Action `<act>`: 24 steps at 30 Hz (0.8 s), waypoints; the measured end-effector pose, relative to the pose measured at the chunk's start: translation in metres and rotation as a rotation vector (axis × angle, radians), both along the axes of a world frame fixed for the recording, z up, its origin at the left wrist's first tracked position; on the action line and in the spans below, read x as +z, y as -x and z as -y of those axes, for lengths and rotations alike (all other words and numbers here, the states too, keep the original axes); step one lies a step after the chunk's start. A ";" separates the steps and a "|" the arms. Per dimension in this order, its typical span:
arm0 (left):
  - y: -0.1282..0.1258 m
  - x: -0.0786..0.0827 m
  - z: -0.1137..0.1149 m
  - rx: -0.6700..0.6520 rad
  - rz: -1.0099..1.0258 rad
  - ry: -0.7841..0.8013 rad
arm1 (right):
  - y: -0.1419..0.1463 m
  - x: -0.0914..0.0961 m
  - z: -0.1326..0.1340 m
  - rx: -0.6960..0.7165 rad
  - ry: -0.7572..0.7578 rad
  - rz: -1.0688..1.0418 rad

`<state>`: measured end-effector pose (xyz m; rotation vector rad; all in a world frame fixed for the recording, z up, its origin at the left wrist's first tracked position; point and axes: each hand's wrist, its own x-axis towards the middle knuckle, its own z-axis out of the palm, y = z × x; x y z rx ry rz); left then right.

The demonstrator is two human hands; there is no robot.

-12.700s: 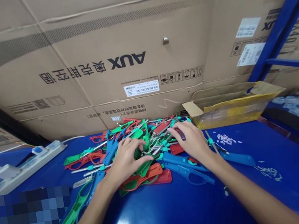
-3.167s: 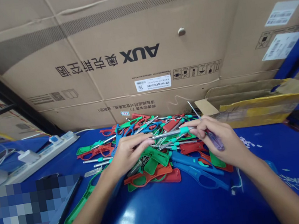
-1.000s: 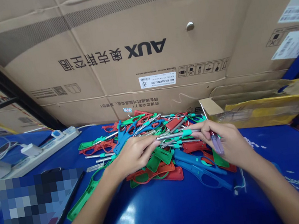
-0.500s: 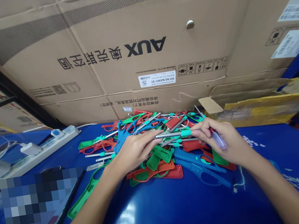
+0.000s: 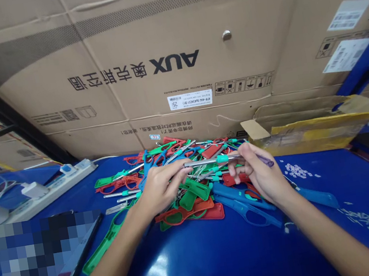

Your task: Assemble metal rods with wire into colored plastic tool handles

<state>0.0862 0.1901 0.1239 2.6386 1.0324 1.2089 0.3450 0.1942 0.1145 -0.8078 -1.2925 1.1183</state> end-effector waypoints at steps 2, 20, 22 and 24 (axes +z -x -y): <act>0.001 -0.002 -0.002 0.003 -0.008 0.027 | 0.002 -0.001 0.000 -0.031 0.009 -0.015; -0.019 -0.012 0.000 -0.024 0.234 0.428 | 0.014 0.003 0.012 0.001 0.055 0.087; -0.026 -0.014 0.005 -0.040 0.233 0.424 | 0.023 -0.001 0.016 0.044 0.054 0.131; -0.035 -0.016 0.011 -0.062 0.220 0.414 | 0.031 -0.004 0.020 0.068 0.043 0.165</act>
